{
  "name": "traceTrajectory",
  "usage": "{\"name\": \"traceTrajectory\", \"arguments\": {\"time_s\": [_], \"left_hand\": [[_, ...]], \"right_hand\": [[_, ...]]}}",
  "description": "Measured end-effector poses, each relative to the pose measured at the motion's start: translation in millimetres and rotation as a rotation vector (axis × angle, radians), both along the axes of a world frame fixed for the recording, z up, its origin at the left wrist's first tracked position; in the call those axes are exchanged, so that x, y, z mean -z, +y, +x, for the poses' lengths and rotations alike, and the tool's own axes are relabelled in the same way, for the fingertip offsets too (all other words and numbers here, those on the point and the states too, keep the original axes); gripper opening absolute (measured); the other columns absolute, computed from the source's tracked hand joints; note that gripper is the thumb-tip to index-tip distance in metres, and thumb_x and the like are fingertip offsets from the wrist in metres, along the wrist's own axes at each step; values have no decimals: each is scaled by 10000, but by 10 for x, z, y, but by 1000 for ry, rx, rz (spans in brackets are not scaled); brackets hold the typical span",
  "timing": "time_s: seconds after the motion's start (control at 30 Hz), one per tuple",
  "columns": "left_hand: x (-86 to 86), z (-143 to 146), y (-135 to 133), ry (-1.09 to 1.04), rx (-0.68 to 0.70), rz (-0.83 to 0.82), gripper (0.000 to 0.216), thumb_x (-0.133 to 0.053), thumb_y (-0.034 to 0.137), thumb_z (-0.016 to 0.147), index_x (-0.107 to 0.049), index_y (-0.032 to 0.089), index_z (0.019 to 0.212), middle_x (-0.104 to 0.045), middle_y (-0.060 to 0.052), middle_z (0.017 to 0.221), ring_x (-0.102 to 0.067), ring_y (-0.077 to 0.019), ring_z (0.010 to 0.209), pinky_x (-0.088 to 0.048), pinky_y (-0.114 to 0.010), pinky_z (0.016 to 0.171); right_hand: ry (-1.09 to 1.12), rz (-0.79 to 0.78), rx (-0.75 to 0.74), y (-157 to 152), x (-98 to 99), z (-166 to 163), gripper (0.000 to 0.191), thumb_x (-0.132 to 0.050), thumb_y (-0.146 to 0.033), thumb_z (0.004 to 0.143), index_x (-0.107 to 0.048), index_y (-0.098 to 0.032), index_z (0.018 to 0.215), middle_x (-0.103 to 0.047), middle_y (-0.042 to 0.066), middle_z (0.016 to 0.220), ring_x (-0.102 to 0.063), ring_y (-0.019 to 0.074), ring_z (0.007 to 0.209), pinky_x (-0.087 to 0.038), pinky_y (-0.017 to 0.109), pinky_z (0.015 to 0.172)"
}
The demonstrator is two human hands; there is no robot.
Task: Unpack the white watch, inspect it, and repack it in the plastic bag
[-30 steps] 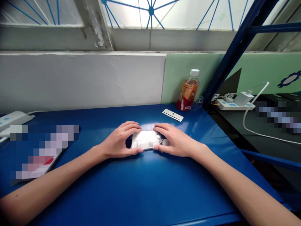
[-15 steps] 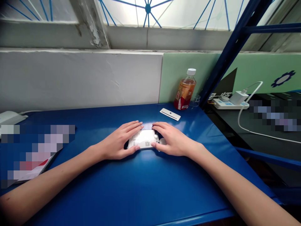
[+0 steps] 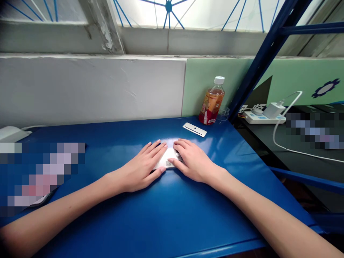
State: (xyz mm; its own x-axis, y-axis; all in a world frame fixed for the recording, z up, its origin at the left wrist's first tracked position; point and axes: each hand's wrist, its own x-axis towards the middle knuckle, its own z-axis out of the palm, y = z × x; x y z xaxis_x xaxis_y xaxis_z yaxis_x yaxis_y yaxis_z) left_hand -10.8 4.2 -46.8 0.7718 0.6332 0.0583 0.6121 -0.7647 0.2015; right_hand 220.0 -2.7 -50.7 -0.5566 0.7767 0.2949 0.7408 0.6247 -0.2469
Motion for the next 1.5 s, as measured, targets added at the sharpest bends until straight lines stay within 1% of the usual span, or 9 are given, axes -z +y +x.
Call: {"name": "traceTrajectory", "arguments": {"time_s": [0.23, 0.43, 0.63, 0.83, 1.0, 1.13, 1.27, 1.4, 1.5], "left_hand": [[-13, 11, -6, 54, -9, 0, 619, -292, 449, 1028, -261, 75, 1520, -303, -181, 1579, -195, -345, 1483, -174, -507, 1181], [-40, 24, -20, 88, -29, -32, 609, -276, 442, 1034, -257, 78, 1522, -271, -179, 1592, -178, -348, 1487, -173, -520, 1181], [-52, 21, -5, 63, -20, -44, 591, -284, 430, 1029, -275, 93, 1515, -301, -180, 1579, -193, -345, 1485, -186, -532, 1175], [-25, 11, -12, 16, -30, -4, 579, -314, 423, 1012, -327, 98, 1491, -353, -175, 1557, -247, -334, 1470, -201, -521, 1178], [-28, -25, 17, -43, -54, 47, 520, -392, 333, 951, -441, 80, 1403, -462, -188, 1482, -379, -316, 1410, -252, -493, 1171], [-20, -61, 66, -100, -72, 48, 497, -497, 309, 856, -506, 106, 1309, -521, -181, 1424, -391, -350, 1389, -285, -529, 1154], [11, -70, 78, -103, -88, 17, 516, -497, 384, 900, -474, 97, 1328, -462, -198, 1467, -304, -369, 1436, -250, -543, 1170], [32, -62, 69, -53, -96, 0, 750, -443, 583, 936, -328, 62, 1463, -328, -230, 1551, -227, -383, 1466, -211, -549, 1179], [29, -60, 69, -46, -94, 0, 708, -411, 599, 953, -386, 76, 1429, -351, -228, 1539, -244, -380, 1460, -215, -553, 1174]], "right_hand": [[-19, -7, -33, 39, -7, 36, 404, -372, -266, 1013, -642, -59, 1231, -648, 179, 1291, -467, 333, 1347, -401, 491, 1123], [12, -70, -24, 28, -28, 19, 486, -348, -195, 992, -438, -40, 1443, -518, 214, 1441, -466, 307, 1367, -434, 519, 1093], [40, -110, -59, 82, 13, 80, 496, -374, -92, 925, -498, -67, 1405, -527, 206, 1434, -476, 289, 1359, -392, 521, 1124], [108, -126, -96, 132, -16, 188, 503, -405, -50, 882, -605, -182, 1324, -625, 129, 1350, -490, 284, 1351, -485, 511, 1045], [117, 45, -125, 169, -42, 225, 271, -525, -137, 901, -746, -181, 1051, -672, 133, 1264, -562, 301, 1250, -489, 511, 1033], [110, 66, -132, 193, -34, 248, 175, -610, -218, 896, -777, -197, 944, -709, 114, 1186, -588, 296, 1209, -515, 483, 1002], [103, 21, -127, 210, -23, 272, 196, -606, -262, 916, -781, -203, 980, -715, 113, 1173, -590, 294, 1204, -523, 475, 990], [74, -25, -134, 210, -37, 288, 298, -645, -378, 898, -756, -192, 1103, -681, 136, 1243, -564, 308, 1234, -494, 487, 1026], [49, -52, -136, 195, -51, 290, 365, -632, -391, 902, -712, -195, 1199, -628, 141, 1327, -531, 317, 1277, -458, 512, 1060]]}}
